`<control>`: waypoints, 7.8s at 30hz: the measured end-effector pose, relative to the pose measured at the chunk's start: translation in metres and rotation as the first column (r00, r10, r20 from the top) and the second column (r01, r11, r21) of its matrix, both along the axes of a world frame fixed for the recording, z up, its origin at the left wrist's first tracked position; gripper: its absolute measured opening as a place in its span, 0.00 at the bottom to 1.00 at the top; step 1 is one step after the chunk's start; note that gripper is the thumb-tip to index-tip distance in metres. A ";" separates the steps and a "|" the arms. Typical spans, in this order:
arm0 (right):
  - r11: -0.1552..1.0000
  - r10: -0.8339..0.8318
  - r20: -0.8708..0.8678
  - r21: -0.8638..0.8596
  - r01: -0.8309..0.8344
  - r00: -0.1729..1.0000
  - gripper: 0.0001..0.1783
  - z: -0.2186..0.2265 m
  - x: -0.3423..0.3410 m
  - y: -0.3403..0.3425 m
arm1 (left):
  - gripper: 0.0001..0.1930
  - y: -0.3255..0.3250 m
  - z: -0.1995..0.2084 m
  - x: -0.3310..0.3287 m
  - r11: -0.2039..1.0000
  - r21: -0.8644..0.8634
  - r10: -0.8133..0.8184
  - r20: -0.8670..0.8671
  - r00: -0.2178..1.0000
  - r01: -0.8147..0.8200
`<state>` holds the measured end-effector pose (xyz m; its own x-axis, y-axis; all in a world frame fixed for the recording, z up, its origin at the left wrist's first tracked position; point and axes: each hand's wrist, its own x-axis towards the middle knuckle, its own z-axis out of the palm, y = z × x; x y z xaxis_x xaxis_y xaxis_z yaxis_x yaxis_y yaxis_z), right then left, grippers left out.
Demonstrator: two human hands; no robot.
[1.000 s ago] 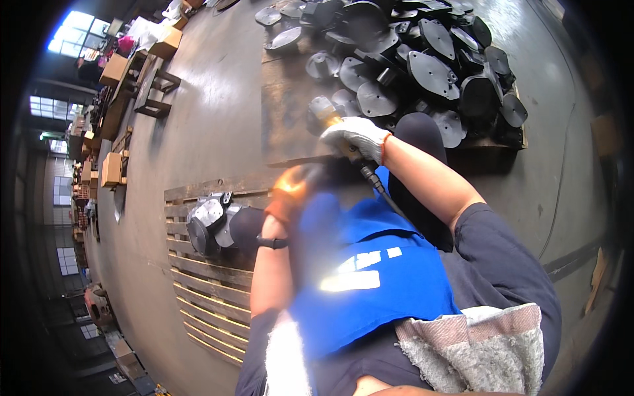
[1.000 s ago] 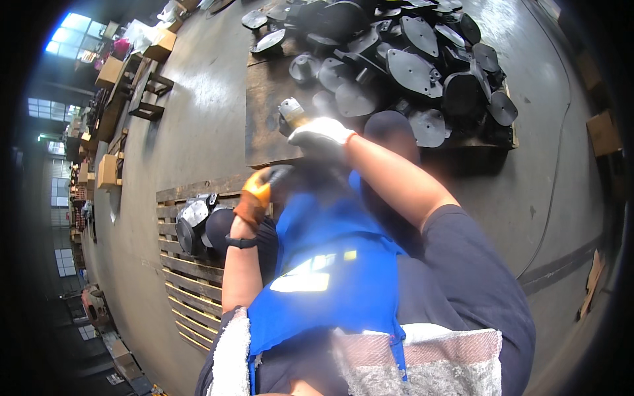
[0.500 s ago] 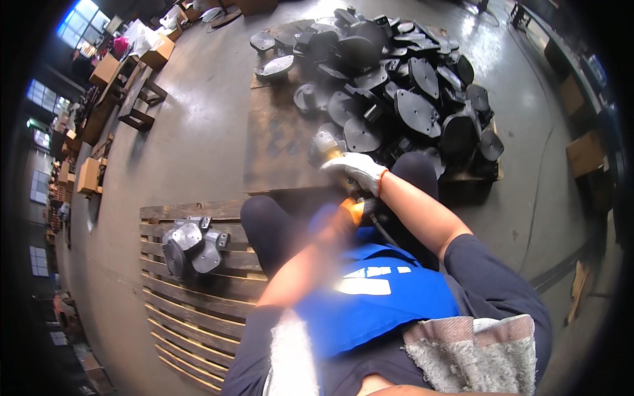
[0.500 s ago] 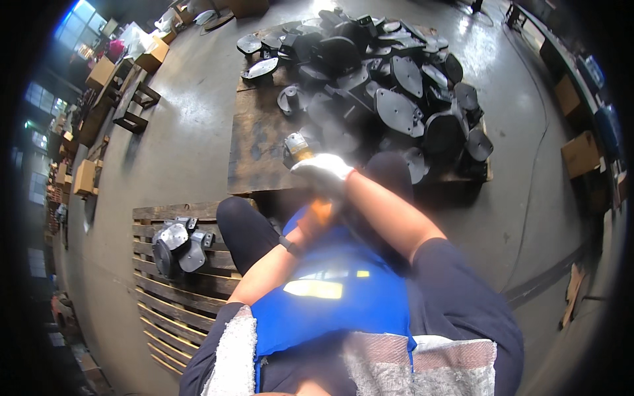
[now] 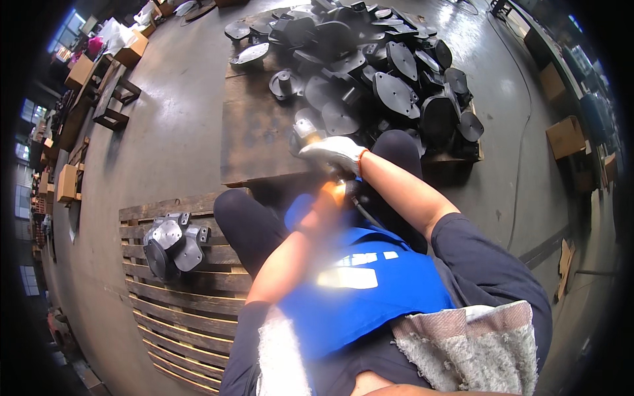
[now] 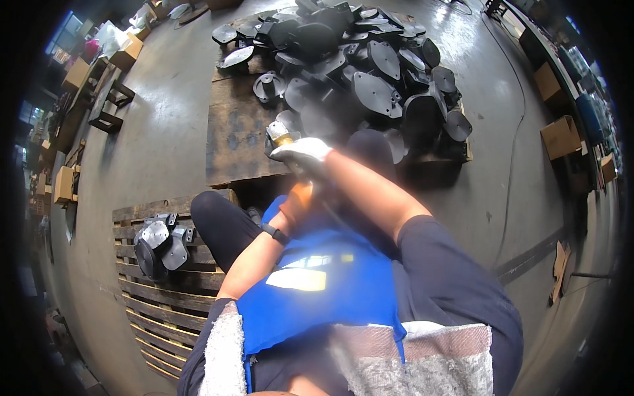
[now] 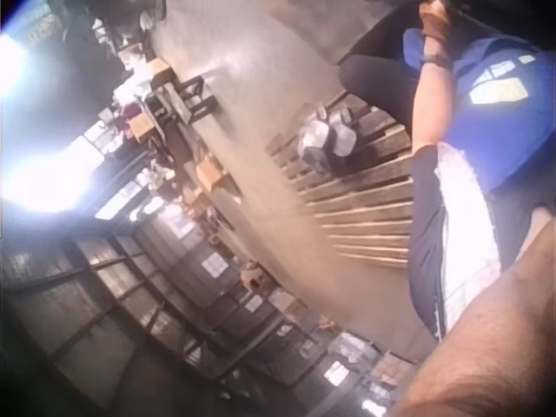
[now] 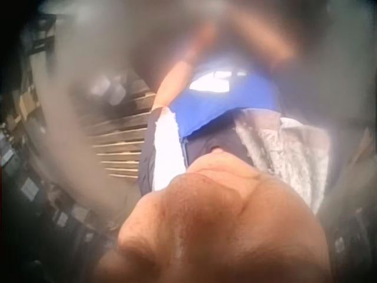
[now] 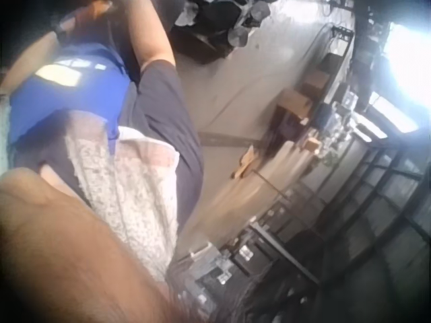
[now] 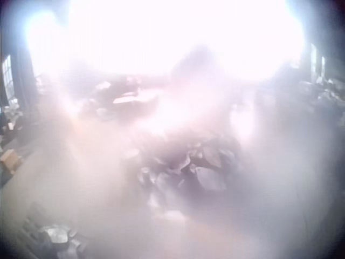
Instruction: The person uses a handheld angle grinder to smooth the edges of metal parts placed on a wooden pallet. They pick up each part, grind its edges, and then place it into a pile of finished parts.
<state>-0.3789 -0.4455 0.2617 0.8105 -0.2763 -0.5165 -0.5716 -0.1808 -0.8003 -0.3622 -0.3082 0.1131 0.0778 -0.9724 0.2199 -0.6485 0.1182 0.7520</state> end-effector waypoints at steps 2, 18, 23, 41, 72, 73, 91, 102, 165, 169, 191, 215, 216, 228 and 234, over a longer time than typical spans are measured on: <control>0.985 0.152 0.090 -0.092 -0.144 0.984 0.17 0.000 -0.010 -0.002 | 0.16 0.000 0.000 0.000 1.000 -0.017 -0.009 -0.077 0.997 0.007; 0.468 -0.508 0.087 0.863 0.189 0.857 0.15 0.000 -0.018 -0.012 | 0.17 0.007 0.083 0.009 0.981 0.162 -0.008 -0.524 0.852 0.108; 0.377 -0.684 0.200 0.920 0.105 0.702 0.17 0.026 -0.041 -0.048 | 0.16 0.044 0.175 0.043 0.959 0.283 0.204 -0.633 0.747 -0.022; 0.405 -0.893 0.349 0.899 0.169 0.284 0.16 0.020 -0.105 -0.132 | 0.32 -0.045 0.067 0.215 0.616 0.695 0.536 -0.025 0.844 -0.371; 0.258 -0.964 0.266 0.936 0.240 -0.001 0.12 0.016 -0.151 -0.155 | 0.34 -0.354 -0.054 0.024 0.713 0.631 0.643 -0.415 0.644 -0.305; 0.257 -0.964 0.264 0.933 0.252 0.005 0.12 0.016 -0.152 -0.155 | 0.31 -0.355 -0.043 0.019 0.706 0.627 0.651 -0.391 0.651 -0.329; 0.419 -0.905 0.401 0.784 0.458 0.142 0.18 0.020 -0.138 -0.157 | 0.10 -0.275 0.095 0.077 0.831 0.250 0.527 -0.068 0.847 -0.497; 0.626 -0.772 0.607 0.672 0.396 0.190 0.16 0.013 -0.139 -0.153 | 0.22 -0.091 0.228 0.165 0.604 0.442 0.777 -0.142 0.613 -0.663; 0.976 0.198 0.067 0.077 -0.203 0.978 0.19 -0.232 0.082 -0.047 | 0.26 0.069 -0.060 0.345 -0.241 0.490 0.902 0.431 -0.007 -0.838; 0.883 0.458 0.088 -0.162 -0.441 0.885 0.19 -0.239 0.084 -0.054 | 0.24 0.074 -0.076 0.367 -0.215 0.537 0.883 0.464 0.073 -0.816; 0.952 0.125 0.068 0.273 -0.139 0.990 0.15 -0.168 0.110 -0.029 | 0.27 0.120 -0.129 0.389 -0.114 0.520 0.941 0.329 0.075 -0.846; 0.948 0.281 -0.225 0.215 -0.234 0.933 0.17 -0.087 0.224 0.016 | 0.28 0.104 -0.097 0.373 -0.218 0.496 0.933 0.359 -0.030 -0.840; 0.947 0.245 -0.217 0.263 -0.185 0.945 0.18 -0.085 0.229 0.019 | 0.27 0.105 -0.098 0.373 -0.222 0.495 0.933 0.358 -0.036 -0.840; 0.765 0.622 -0.074 -0.154 -0.625 0.779 0.23 -0.095 0.295 0.033 | 0.25 0.106 -0.100 0.378 -0.211 0.571 0.965 0.252 -0.076 -0.793; 0.732 0.640 -0.141 -0.189 -0.655 0.756 0.25 -0.097 0.314 0.042 | 0.26 0.105 -0.097 0.381 -0.204 0.636 0.970 0.236 -0.065 -0.745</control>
<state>-0.0645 -0.4032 0.1649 0.8026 0.1950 -0.5637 -0.2992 -0.6859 -0.6633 0.0184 -0.2037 0.0163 0.8650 0.2447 -0.4380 0.4538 -0.7539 0.4751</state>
